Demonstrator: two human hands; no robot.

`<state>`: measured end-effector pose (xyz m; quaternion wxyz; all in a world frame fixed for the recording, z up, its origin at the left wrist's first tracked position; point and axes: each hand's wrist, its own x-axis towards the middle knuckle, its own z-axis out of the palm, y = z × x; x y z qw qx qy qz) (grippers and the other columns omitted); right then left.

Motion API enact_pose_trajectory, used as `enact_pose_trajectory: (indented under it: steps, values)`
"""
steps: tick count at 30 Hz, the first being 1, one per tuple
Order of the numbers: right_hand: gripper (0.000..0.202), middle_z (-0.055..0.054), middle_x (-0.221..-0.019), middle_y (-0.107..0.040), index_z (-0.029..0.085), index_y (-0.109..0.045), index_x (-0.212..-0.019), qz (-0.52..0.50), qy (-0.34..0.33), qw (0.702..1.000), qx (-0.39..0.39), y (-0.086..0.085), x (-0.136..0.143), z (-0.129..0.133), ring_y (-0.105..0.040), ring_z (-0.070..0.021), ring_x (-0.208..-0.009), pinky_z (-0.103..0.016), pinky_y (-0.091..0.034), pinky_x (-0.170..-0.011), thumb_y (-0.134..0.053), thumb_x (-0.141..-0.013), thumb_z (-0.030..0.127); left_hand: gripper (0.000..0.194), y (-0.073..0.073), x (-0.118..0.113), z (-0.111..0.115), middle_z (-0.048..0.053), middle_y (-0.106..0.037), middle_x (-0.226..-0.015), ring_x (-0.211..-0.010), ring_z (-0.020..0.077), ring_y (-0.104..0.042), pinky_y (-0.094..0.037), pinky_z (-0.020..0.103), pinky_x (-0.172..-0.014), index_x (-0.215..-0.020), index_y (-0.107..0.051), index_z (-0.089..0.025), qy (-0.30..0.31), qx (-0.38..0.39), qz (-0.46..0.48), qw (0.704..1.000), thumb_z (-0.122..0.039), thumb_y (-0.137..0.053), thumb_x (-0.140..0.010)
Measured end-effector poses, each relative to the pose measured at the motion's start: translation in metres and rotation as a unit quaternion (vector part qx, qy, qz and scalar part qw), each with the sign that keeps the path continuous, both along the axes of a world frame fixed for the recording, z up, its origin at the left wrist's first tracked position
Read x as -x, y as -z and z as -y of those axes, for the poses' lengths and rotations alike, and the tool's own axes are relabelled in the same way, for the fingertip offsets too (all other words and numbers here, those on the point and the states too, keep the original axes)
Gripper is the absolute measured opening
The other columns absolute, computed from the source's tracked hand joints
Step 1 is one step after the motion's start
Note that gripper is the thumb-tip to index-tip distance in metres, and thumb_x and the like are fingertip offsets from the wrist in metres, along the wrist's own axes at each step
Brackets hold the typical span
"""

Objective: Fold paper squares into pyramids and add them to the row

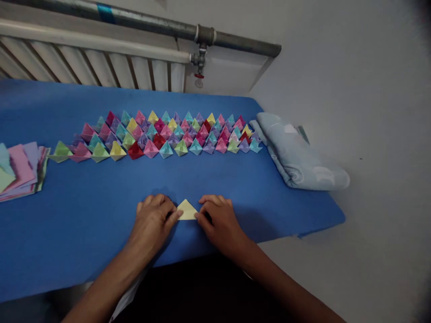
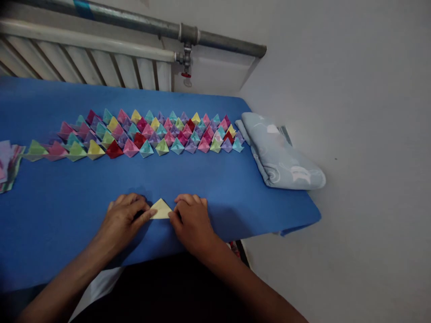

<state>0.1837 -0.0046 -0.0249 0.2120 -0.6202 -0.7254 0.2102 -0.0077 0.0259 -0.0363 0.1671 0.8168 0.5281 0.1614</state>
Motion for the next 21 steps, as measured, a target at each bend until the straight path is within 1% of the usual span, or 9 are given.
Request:
enact_pose_trajectory:
  steps: [5, 8, 11, 15, 21]
  values:
    - [0.017, -0.005, -0.109, -0.067, 0.019, -0.057, -0.071, 0.007, 0.001, 1.0, -0.001, 0.0013, 0.0001, -0.0004, -0.058, -0.0218, -0.1, -0.039, -0.036, -0.084, -0.063, -0.087, 0.019, 0.024, -0.0025, -0.0005, -0.001, 0.004, -0.064, -0.084, -0.082, 0.0225, -0.054, -0.036, 0.036, -0.071, -0.074, -0.066, -0.021, 0.002, 0.01, -0.014, 1.0, -0.035, -0.055, -0.09]
    - [0.017, -0.006, -0.109, -0.067, 0.019, -0.058, -0.071, 0.009, -0.001, 1.0, -0.002, 0.0015, 0.0003, -0.0004, -0.058, -0.0214, -0.1, -0.038, -0.036, -0.084, -0.062, -0.087, 0.018, 0.023, -0.004, -0.001, -0.0012, 0.004, -0.063, -0.081, -0.081, 0.0225, -0.053, -0.035, 0.036, -0.07, -0.074, -0.065, -0.02, -0.002, 0.002, -0.022, 1.0, -0.035, -0.056, -0.089]
    - [0.017, -0.006, -0.109, -0.067, 0.019, -0.058, -0.07, 0.011, -0.002, 1.0, 0.002, 0.0008, 0.0004, -0.0005, -0.058, -0.0212, -0.099, -0.038, -0.035, -0.084, -0.062, -0.087, 0.018, 0.022, -0.0049, -0.0015, -0.0009, 0.004, -0.063, -0.081, -0.081, 0.0225, -0.053, -0.035, 0.036, -0.07, -0.074, -0.064, -0.02, -0.004, -0.005, -0.023, 1.0, -0.035, -0.057, -0.088]
    - [0.017, -0.006, -0.11, -0.067, 0.019, -0.059, -0.071, 0.021, -0.003, 1.0, 0.012, -0.0009, 0.0005, -0.0012, -0.057, -0.0217, -0.101, -0.038, -0.035, -0.084, -0.062, -0.087, 0.019, 0.022, -0.0051, -0.0019, -0.0006, 0.003, -0.062, -0.08, -0.081, 0.0225, -0.052, -0.035, 0.036, -0.069, -0.073, -0.063, -0.02, 0.0, -0.01, -0.028, 1.0, -0.035, -0.057, -0.088]
    - [0.018, -0.006, -0.109, -0.067, 0.019, -0.058, -0.07, 0.025, -0.003, 1.0, 0.01, -0.0015, 0.0015, -0.0016, -0.057, -0.0213, -0.1, -0.038, -0.034, -0.083, -0.062, -0.087, 0.02, 0.022, -0.0042, -0.003, 0.0, 0.003, -0.06, -0.077, -0.078, 0.0222, -0.051, -0.035, 0.035, -0.069, -0.071, -0.061, -0.02, -0.015, -0.014, -0.029, 0.999, -0.035, -0.06, -0.086]
